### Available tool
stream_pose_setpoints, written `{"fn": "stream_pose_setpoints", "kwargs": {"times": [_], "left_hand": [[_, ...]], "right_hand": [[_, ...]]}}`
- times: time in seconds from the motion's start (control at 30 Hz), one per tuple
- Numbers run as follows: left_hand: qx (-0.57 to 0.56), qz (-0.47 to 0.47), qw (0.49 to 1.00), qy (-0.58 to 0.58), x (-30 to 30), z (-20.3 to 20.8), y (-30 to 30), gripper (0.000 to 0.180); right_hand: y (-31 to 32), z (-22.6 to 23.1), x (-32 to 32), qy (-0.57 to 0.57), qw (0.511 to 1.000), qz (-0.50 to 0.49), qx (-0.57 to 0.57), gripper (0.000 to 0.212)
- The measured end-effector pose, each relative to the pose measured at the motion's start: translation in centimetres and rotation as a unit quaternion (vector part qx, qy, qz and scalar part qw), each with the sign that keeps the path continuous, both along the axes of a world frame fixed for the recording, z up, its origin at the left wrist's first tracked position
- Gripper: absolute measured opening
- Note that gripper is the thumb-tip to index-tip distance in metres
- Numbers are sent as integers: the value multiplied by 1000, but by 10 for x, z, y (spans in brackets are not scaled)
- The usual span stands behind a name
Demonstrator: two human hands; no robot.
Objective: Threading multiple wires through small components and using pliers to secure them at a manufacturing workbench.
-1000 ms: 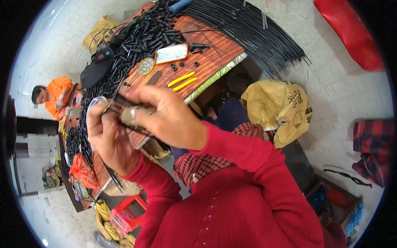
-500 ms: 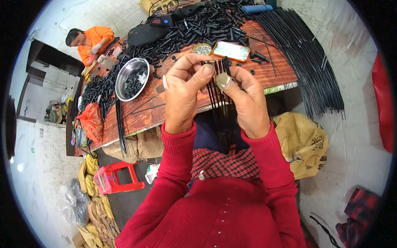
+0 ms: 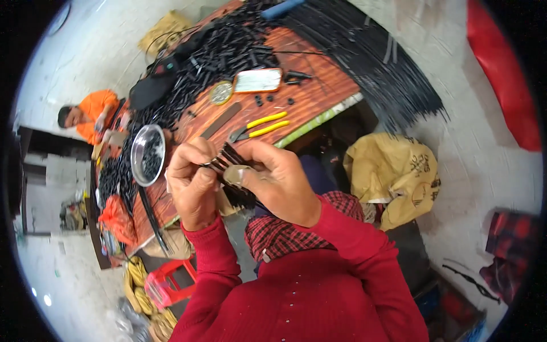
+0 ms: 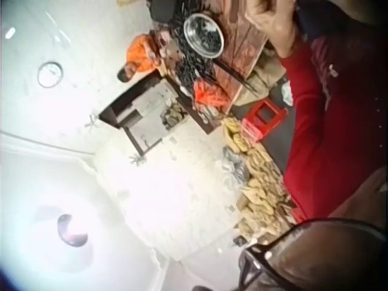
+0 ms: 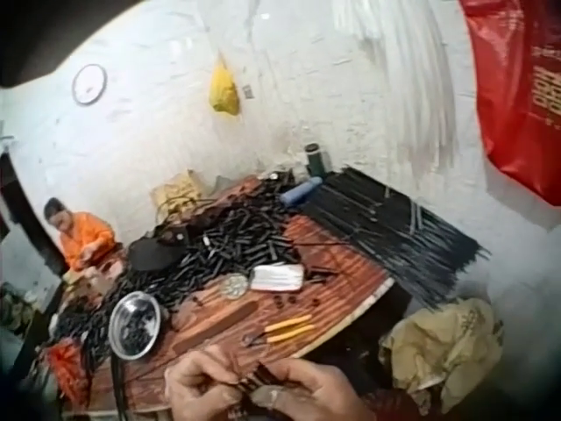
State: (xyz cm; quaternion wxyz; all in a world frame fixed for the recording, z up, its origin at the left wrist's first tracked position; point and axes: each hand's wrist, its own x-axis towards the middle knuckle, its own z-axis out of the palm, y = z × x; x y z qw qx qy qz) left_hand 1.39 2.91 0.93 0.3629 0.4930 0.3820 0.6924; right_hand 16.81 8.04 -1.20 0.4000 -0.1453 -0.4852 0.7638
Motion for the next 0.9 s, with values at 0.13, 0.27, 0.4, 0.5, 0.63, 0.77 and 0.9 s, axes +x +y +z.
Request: {"fn": "stream_pose_setpoints", "kwargs": {"times": [0.13, 0.27, 0.4, 0.5, 0.63, 0.77, 0.9], "left_hand": [[-27, -47, 999, 2, 7, 1, 32, 22], [-67, -53, 995, 44, 3, -4, 54, 25], [-89, 18, 990, 108, -13, -27, 94, 26], [-134, 47, 918, 370, -10, -72, 139, 18], [-45, 89, 836, 539, 10, -132, 177, 15], [-44, 133, 810, 569, 16, -150, 184, 12], [-51, 162, 818, 550, 14, -154, 190, 10]], "right_hand": [[28, -13, 8, 25, 1000, 0, -8, 20], [47, -22, 20, 39, 999, 8, -28, 20], [51, -29, 28, 62, 997, 8, -34, 20], [40, -20, 29, 70, 996, 28, -45, 21], [44, -29, 29, 89, 996, 32, -5, 17], [52, -25, 36, 89, 994, 34, -59, 18], [55, -27, 37, 81, 995, 37, -43, 19]]}}
